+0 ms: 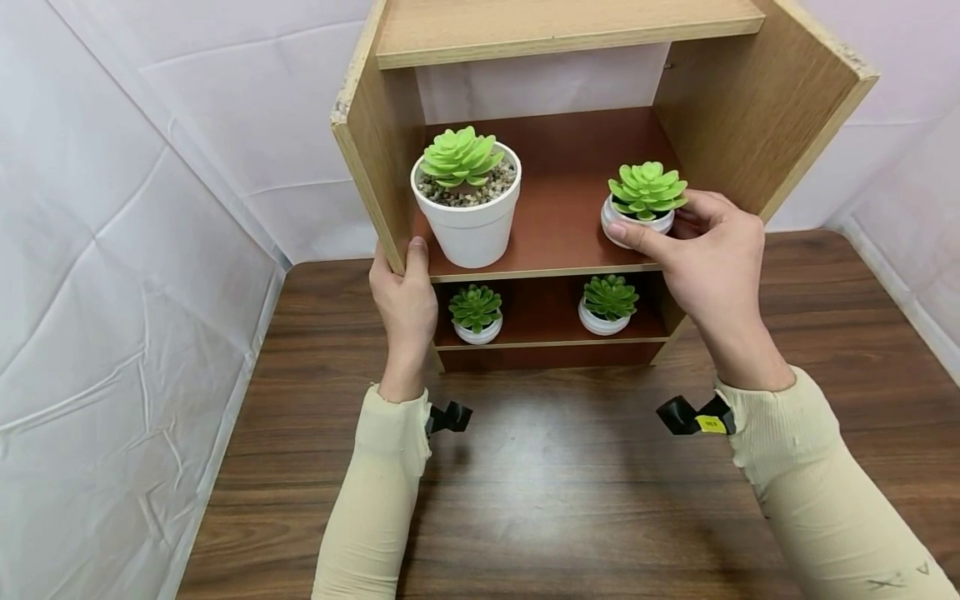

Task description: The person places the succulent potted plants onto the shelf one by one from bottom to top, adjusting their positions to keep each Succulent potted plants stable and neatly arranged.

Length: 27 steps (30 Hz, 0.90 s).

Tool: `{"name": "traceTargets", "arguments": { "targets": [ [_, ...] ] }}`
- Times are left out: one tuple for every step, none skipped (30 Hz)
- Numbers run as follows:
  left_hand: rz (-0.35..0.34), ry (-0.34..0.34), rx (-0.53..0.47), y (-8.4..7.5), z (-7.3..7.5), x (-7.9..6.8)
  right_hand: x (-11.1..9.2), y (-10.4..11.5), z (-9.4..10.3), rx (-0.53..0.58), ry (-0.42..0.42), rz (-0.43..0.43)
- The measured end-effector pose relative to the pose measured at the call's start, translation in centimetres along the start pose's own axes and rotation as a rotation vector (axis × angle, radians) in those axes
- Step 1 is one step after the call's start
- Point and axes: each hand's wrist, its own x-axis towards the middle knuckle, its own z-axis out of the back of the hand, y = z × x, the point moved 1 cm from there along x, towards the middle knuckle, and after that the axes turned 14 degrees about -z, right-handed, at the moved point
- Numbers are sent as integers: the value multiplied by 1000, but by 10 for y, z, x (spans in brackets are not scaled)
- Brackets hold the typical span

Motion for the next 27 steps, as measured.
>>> {"name": "traceTargets", "arguments": {
  "targets": [
    [-2,-1,-3,0,0,0,0,0,0,0,1,-2],
    [-4,-2,-3,0,0,0,0,0,0,2,3,-2],
    [-5,-3,-3,0,0,0,-1,1,0,4,6,-1],
    [-6,-3,-3,-1,1,0,-1,1,0,6,10,2],
    [-5,-3,-3,-1,1,0,-1,1,0,7,10,1],
    [-6,-3,-3,-1,0,0,-1,1,0,9,11,-2],
    [-3,-1,-2,-1,0,0,-1,1,0,13,11,-5],
    [-1,0,-2,-1,0,0,-1,0,0,13,9,-5],
    [1,1,-2,-1,0,0,-1,0,0,14,8,-7],
    [3,2,-3,-1,0,0,-1,0,0,13,7,-10],
    [5,3,-4,-1,0,0,-1,0,0,12,6,-12],
    [8,4,-5,-1,0,-1,-1,0,0,13,7,-11],
    [9,5,-5,-1,0,-1,-1,-1,0,12,9,-9],
    [10,4,-6,0,0,-1,-1,-1,0,15,12,-10],
    [10,4,-6,0,0,-1,-1,-1,1,13,14,-7],
    [9,4,-8,0,0,-1,-2,-1,1,12,14,-6],
    [8,5,-8,0,0,-1,-2,-1,1,15,15,-6],
    [6,3,-8,0,0,-1,-2,-1,1,16,15,-5],
    [5,1,-11,0,0,-1,-2,-1,1,19,18,-3],
    [3,0,-12,0,0,-1,-2,-1,1,22,21,-2],
    [1,-1,-9,-1,0,-1,-2,-1,1,21,22,2],
    [1,-1,-9,-1,0,-1,-2,-1,1,29,27,-3],
    [1,-2,-8,-1,-1,-1,-2,-1,1,35,32,-6],
    [1,-1,-9,-2,-1,0,-3,0,1,35,34,-6],
    [2,-1,-7,-2,0,0,-3,-1,1,35,37,-5],
    [2,1,-3,-2,0,0,-3,-1,1,36,39,-5],
    [2,4,-2,-1,0,0,-3,0,1,38,42,-6]
  ]
}}
